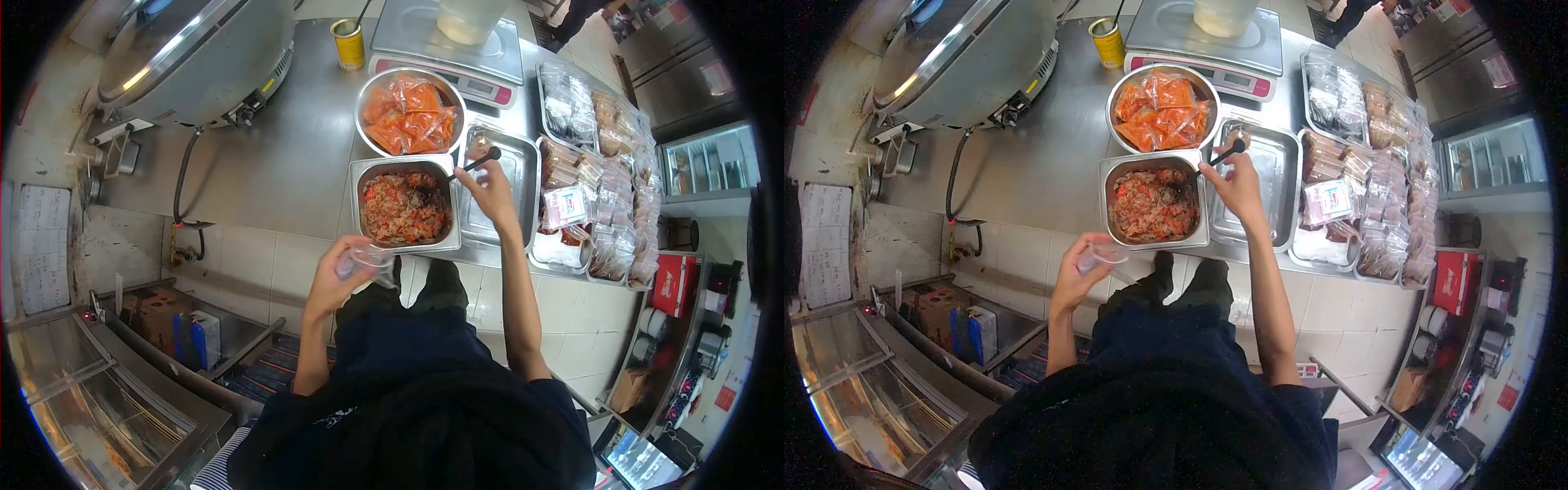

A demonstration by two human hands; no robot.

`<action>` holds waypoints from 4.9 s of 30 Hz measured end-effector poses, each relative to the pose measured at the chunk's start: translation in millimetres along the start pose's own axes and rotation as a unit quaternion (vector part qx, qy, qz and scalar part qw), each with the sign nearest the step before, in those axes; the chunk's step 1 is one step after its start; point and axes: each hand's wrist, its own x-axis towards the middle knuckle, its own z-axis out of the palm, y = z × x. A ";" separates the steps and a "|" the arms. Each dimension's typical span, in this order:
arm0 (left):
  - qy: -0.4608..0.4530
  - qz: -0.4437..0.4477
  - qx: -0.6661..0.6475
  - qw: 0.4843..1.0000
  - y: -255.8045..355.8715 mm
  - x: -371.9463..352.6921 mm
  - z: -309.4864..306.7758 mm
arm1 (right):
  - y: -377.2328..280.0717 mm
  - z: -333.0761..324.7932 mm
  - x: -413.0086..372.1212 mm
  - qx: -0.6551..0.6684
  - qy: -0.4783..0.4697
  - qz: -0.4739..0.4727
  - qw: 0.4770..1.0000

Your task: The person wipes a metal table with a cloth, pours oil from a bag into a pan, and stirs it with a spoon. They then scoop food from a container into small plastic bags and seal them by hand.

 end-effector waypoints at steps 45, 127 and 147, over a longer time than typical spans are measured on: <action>-0.113 0.040 0.186 0.975 29.2 84.9 -6.3 | -81.3 -55.2 14.4 0.290 -0.156 0.036 0.943; 0.096 -0.011 -0.304 0.948 35.7 59.4 47.8 | -111.2 -1.2 -43.9 0.558 -0.232 0.294 0.740; 0.135 0.021 -0.263 0.955 28.2 82.5 47.8 | -97.1 13.0 -40.2 0.416 -0.078 0.225 0.878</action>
